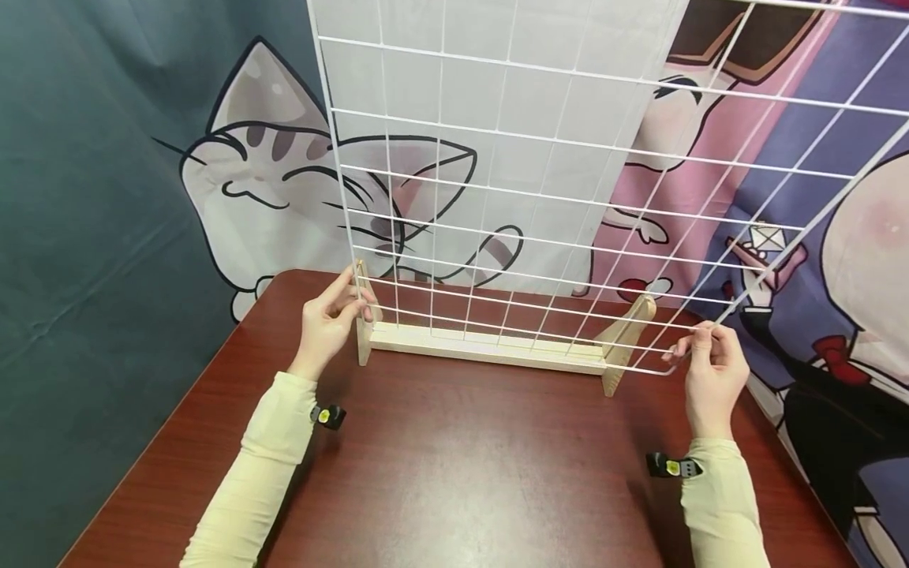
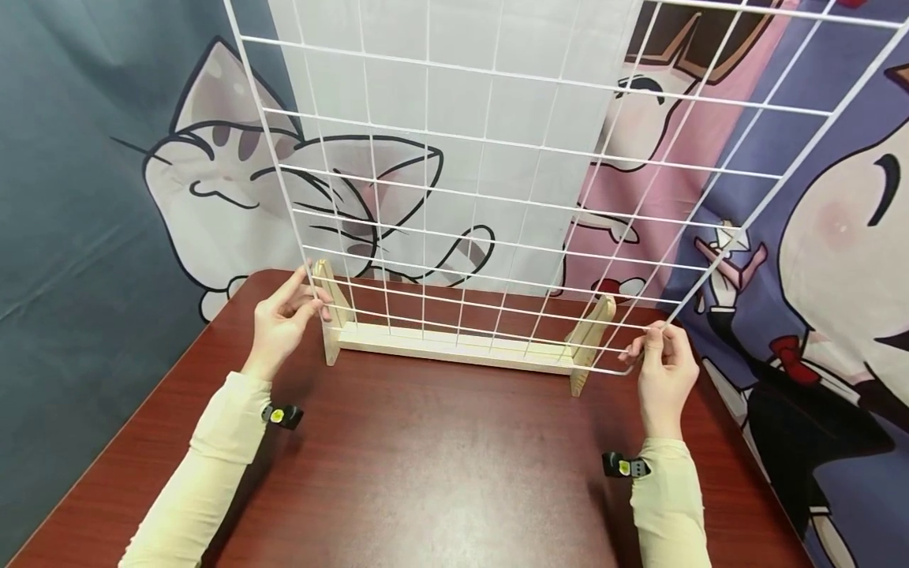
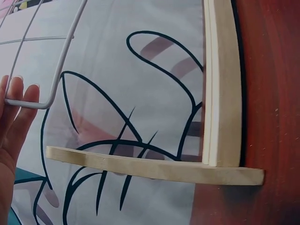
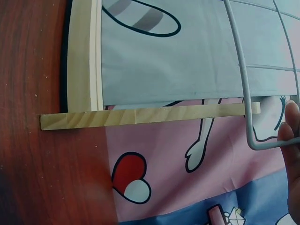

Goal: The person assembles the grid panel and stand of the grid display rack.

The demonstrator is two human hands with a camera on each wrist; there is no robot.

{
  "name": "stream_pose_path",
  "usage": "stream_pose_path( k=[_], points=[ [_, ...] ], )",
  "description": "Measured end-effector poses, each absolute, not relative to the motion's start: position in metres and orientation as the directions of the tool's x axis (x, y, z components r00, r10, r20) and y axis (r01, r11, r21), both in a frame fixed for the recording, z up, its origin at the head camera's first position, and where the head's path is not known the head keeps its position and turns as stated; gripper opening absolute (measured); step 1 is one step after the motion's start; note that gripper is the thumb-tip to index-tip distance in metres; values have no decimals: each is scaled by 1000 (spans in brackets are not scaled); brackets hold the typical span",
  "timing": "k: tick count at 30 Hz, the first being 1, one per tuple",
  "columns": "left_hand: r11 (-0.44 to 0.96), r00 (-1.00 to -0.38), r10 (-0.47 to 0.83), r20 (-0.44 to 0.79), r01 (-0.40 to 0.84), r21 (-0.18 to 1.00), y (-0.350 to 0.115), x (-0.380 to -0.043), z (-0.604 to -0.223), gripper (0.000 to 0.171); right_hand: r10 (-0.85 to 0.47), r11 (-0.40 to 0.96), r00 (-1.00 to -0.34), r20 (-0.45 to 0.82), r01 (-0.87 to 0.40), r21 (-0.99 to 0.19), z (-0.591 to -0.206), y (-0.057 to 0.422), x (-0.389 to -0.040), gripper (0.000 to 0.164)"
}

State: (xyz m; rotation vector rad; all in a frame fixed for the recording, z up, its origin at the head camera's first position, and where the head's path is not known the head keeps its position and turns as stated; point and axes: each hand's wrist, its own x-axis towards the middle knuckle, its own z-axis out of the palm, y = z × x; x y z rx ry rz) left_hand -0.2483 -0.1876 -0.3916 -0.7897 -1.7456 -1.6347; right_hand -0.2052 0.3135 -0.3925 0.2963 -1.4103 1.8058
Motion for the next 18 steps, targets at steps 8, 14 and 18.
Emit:
stream_pose_path(
  k=[8, 14, 18],
  points=[
    [107, -631, 25, 776, 773, 625, -186, -258, -381, 61, 414, 24, -635, 653, -709, -705, -383, 317, -214, 7],
    [73, -627, 20, 779, 778, 624, -186, -267, -376, 55, 395, 91, -619, 679, -709, -699, -372, 318, -224, 6],
    [97, -630, 15, 776, 774, 626, -186, -273, -370, 48, 371, 97, -624, 687, -710, -697, -365, 320, -231, 5]
  ],
)
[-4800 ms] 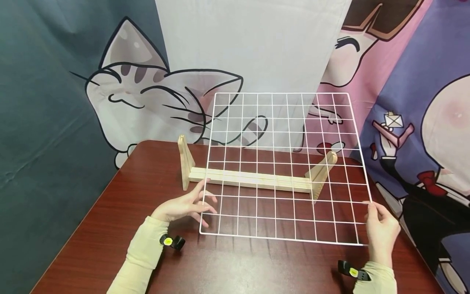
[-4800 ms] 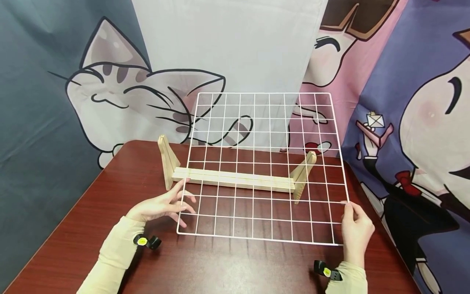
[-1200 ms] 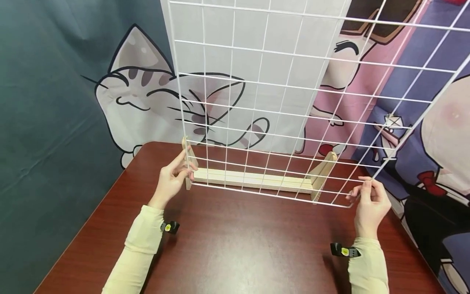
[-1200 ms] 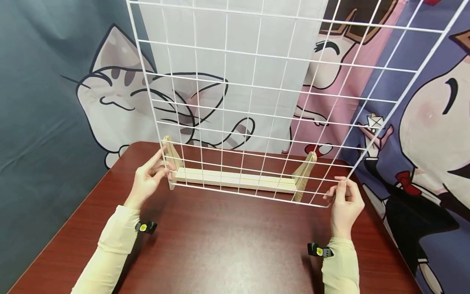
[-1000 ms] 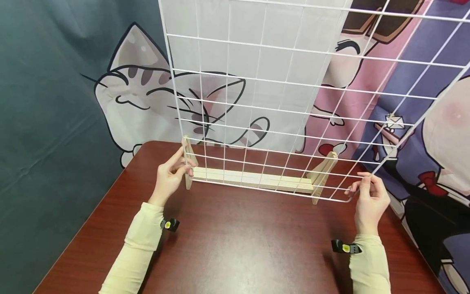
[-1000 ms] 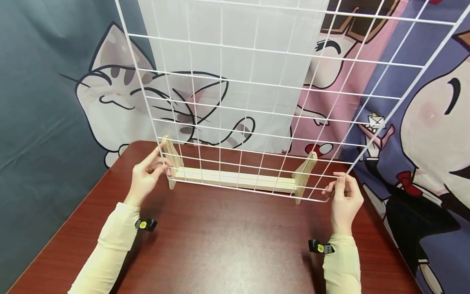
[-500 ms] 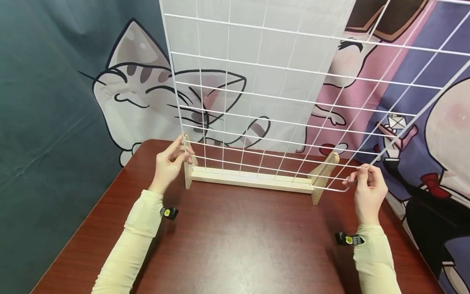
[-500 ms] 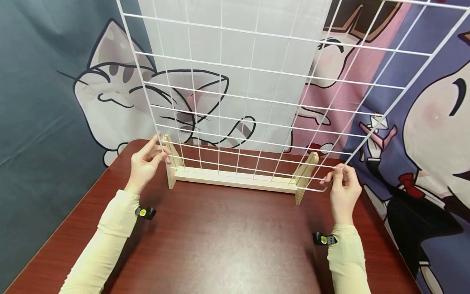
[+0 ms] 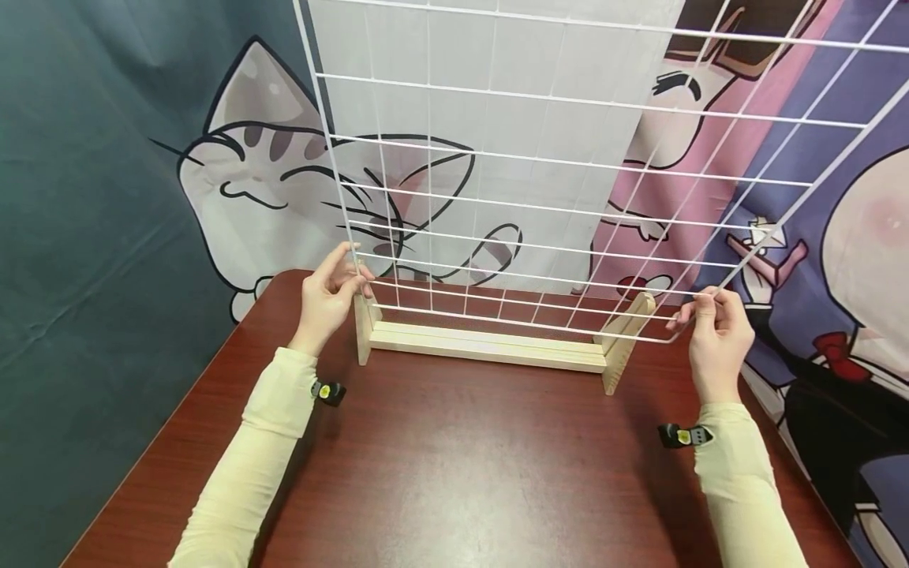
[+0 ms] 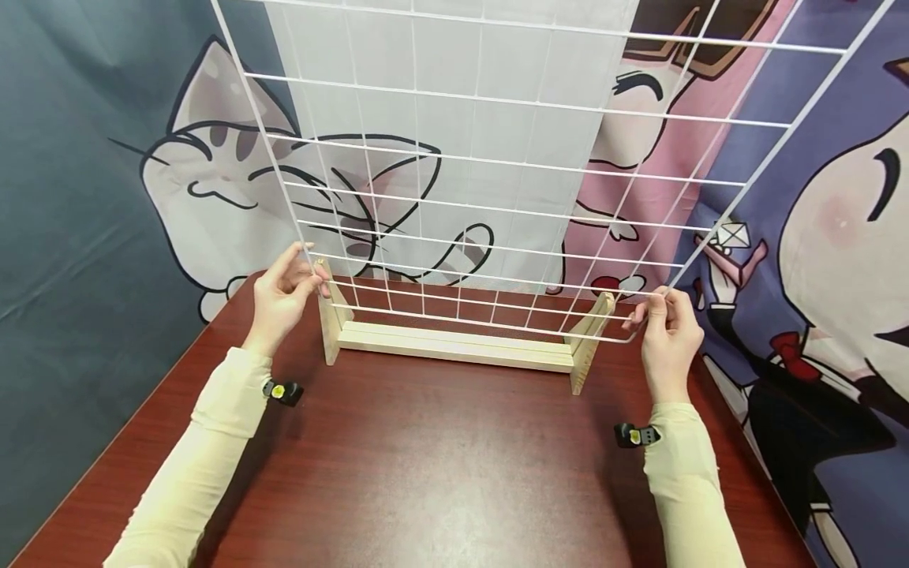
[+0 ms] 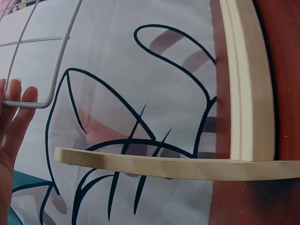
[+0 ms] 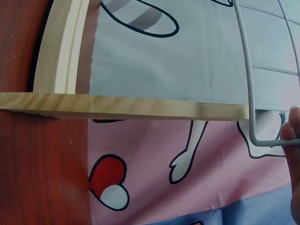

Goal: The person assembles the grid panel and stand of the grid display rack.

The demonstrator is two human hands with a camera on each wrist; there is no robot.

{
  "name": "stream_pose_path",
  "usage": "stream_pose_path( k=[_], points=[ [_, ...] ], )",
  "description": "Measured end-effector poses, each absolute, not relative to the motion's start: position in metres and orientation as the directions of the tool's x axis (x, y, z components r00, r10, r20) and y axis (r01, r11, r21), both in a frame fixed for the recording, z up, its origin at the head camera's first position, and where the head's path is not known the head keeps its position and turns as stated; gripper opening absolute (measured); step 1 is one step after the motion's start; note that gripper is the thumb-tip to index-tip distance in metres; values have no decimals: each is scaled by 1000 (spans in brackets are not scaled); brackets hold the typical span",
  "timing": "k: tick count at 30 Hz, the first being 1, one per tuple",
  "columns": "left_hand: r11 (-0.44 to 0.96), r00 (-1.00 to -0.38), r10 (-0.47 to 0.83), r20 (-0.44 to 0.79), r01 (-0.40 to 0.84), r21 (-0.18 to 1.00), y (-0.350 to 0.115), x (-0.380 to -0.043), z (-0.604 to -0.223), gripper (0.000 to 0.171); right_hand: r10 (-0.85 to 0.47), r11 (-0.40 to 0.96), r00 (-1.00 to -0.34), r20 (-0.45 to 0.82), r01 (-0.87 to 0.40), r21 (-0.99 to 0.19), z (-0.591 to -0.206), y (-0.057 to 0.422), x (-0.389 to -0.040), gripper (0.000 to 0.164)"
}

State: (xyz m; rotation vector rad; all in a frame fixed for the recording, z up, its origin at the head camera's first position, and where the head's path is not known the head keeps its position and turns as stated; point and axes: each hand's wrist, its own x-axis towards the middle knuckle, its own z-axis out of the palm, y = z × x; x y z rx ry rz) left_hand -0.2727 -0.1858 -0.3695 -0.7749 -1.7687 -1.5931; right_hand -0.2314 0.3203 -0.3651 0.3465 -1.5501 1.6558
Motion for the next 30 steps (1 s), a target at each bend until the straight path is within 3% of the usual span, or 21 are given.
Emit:
stream_pose_path(
  k=[7, 16, 24, 30],
  points=[
    [155, -683, 24, 730, 724, 672, -187, -279, -367, 41, 308, 119, -633, 711, -715, -689, -358, 323, -239, 8],
    [192, -650, -16, 760, 744, 640, -187, -285, -362, 36, 303, 127, -613, 730, -733, -668, -345, 321, -251, 10],
    [175, -677, -13, 736, 723, 668, -187, -289, -346, 35, 297, 121, -620, 726, -730, -673, -339, 319, -260, 8],
    [185, -630, 1, 776, 763, 619, -188, -294, -333, 36, 319, 95, -616, 720, -735, -671, -334, 319, -270, 8]
  ],
)
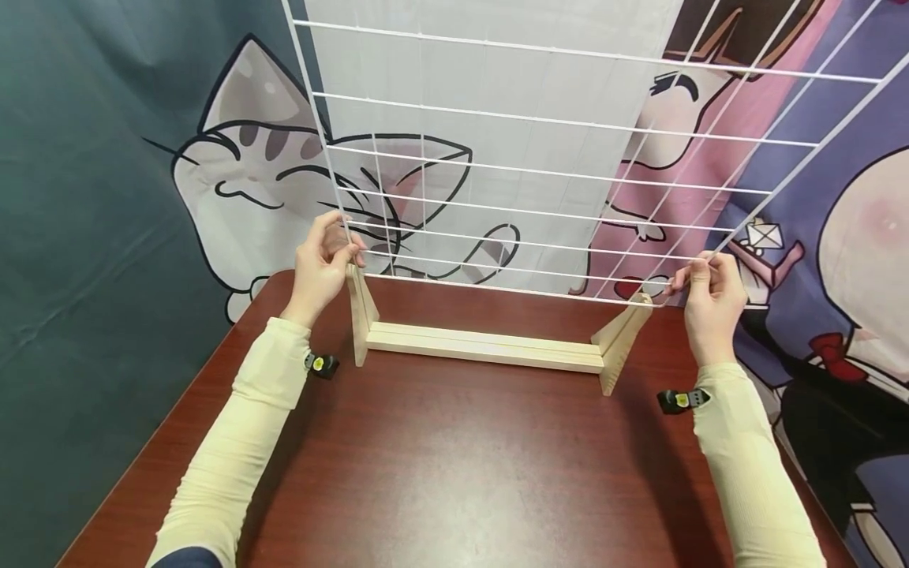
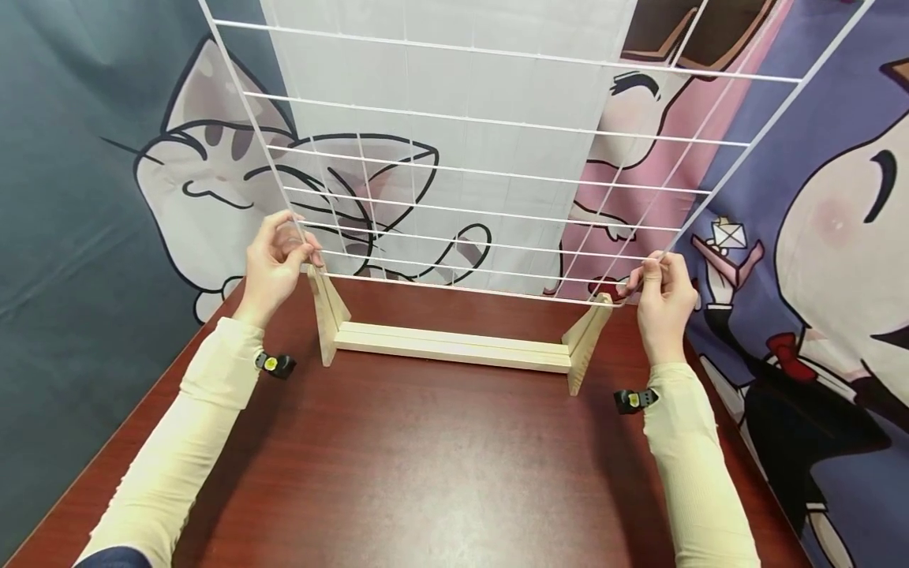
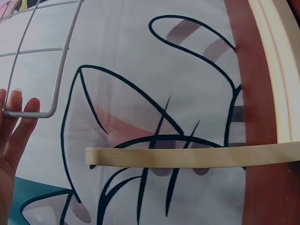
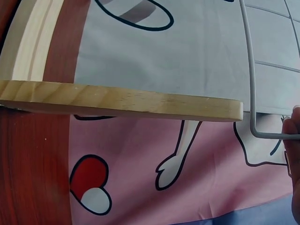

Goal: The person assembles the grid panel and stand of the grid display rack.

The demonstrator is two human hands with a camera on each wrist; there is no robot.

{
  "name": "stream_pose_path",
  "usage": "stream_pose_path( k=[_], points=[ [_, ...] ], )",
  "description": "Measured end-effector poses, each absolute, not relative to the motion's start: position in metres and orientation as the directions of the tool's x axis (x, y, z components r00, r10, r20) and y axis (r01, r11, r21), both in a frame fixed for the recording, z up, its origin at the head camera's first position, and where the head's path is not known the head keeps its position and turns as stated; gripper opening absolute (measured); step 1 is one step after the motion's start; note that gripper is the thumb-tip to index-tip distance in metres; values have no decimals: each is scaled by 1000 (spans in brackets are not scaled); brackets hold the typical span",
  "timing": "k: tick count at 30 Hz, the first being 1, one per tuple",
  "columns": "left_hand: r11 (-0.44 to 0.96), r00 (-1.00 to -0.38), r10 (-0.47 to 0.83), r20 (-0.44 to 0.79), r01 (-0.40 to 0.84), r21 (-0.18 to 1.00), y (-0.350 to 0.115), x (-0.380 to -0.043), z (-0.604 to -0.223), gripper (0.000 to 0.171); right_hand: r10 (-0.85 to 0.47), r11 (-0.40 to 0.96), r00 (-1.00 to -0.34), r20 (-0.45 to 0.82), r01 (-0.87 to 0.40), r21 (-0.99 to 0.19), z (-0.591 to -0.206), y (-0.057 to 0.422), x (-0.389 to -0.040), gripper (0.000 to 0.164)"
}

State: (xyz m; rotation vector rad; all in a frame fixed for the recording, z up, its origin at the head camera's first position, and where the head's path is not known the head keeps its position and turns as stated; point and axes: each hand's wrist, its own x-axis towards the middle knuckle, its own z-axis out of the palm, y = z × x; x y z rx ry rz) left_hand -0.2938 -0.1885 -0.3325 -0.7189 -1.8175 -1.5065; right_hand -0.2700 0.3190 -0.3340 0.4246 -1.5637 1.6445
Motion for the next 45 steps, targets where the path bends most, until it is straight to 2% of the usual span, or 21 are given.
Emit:
stream_pose_path(
  k=[6, 13, 18, 23, 34, 38, 41, 45],
  points=[
    [192, -601, -8, 799, 783, 591, -190, -302, -325, 35, 320, 4, -642, 697, -735, -678, -329, 317, -282, 6],
    [159, -625, -68, 777, 762, 627, -192, -306, -329, 33, 292, 45, -682, 670, -690, -722, -326, 309, -283, 6],
    [154, -635, -60, 770, 757, 635, -188, -308, -334, 34, 324, 62, -669, 669, -690, -721, -325, 305, -276, 7],
    [170, -618, -67, 783, 766, 620, -187, -313, -333, 33, 338, 34, -659, 672, -706, -708, -328, 305, -277, 8],
    [158, -592, -102, 800, 784, 600, -191, -312, -332, 31, 301, 132, -623, 722, -722, -679, -333, 304, -283, 11],
    [157, -576, -94, 812, 797, 583, -190, -314, -335, 33, 301, 86, -636, 710, -724, -684, -336, 305, -283, 8],
    [149, -580, -99, 809, 795, 588, -189, -314, -335, 33, 300, 84, -635, 712, -726, -682, -338, 306, -283, 7],
    [148, -593, -110, 798, 784, 603, -189, -316, -334, 32, 296, 147, -613, 733, -729, -669, -341, 306, -282, 9]
  ],
)
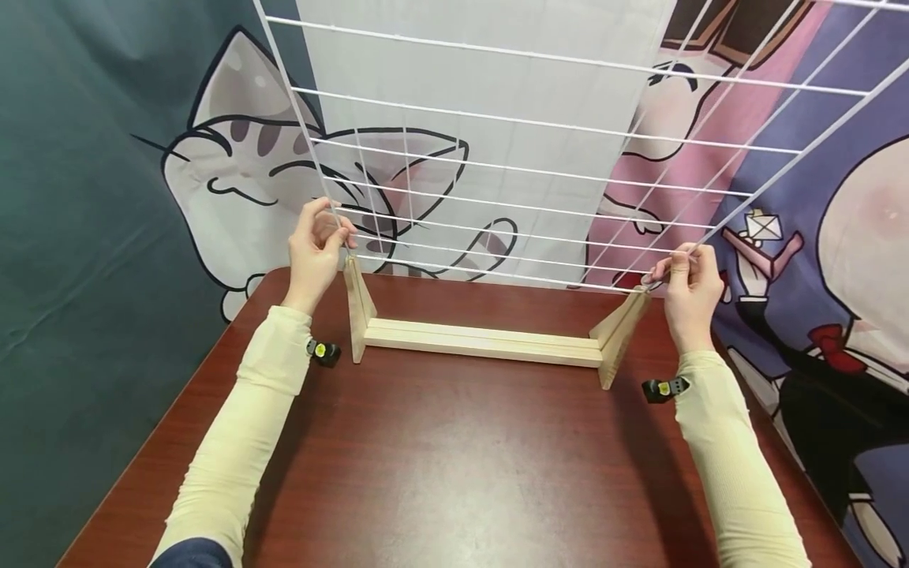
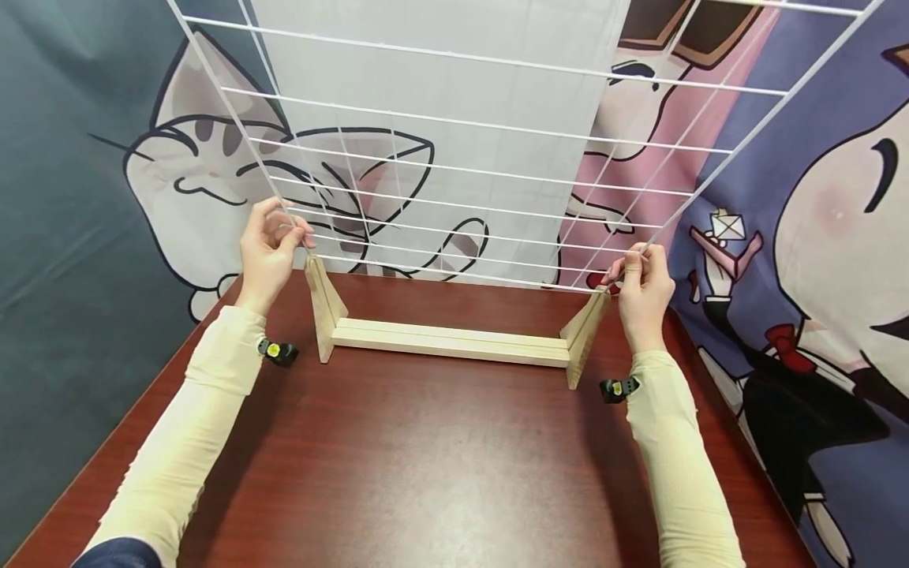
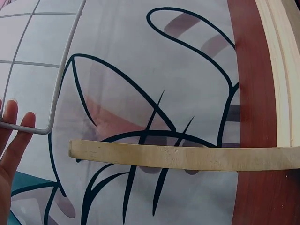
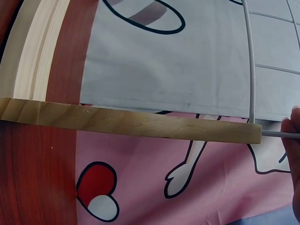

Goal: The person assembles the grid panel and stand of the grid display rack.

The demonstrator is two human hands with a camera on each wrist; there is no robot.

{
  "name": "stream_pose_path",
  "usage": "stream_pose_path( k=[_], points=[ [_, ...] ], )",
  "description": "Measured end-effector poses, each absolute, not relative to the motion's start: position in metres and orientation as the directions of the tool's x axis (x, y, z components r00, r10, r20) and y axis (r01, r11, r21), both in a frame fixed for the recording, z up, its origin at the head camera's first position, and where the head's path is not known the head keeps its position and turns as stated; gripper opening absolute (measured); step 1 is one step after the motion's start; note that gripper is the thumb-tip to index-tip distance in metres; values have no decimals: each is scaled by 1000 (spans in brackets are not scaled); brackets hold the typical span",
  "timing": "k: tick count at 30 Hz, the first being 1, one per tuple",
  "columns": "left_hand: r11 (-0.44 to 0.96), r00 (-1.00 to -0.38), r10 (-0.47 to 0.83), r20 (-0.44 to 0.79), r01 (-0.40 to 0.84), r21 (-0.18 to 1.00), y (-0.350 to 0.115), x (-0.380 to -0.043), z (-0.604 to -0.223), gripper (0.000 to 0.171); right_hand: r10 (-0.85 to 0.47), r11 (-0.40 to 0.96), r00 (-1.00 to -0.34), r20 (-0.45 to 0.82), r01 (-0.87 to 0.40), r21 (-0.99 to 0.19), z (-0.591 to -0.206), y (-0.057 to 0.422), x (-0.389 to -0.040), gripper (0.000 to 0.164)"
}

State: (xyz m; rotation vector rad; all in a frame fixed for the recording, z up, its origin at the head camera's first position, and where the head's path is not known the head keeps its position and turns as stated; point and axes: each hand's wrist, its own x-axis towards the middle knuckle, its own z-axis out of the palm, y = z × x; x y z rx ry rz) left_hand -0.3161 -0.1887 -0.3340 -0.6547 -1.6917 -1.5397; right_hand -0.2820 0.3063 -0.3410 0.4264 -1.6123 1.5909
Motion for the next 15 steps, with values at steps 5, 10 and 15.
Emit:
stream_pose_path(
  k=[5, 10, 15],
  points=[
    [138, -614, -111, 781, 769, 624, -188, -318, -334, 31, 289, 181, -616, 733, -717, -674, -346, 308, -279, 10],
    [126, -633, -121, 764, 754, 645, -188, -320, -336, 31, 263, 191, -628, 732, -710, -678, -344, 305, -275, 14],
    [128, -636, -125, 762, 751, 648, -189, -322, -341, 32, 244, 232, -625, 741, -704, -671, -335, 298, -267, 15]
  ],
)
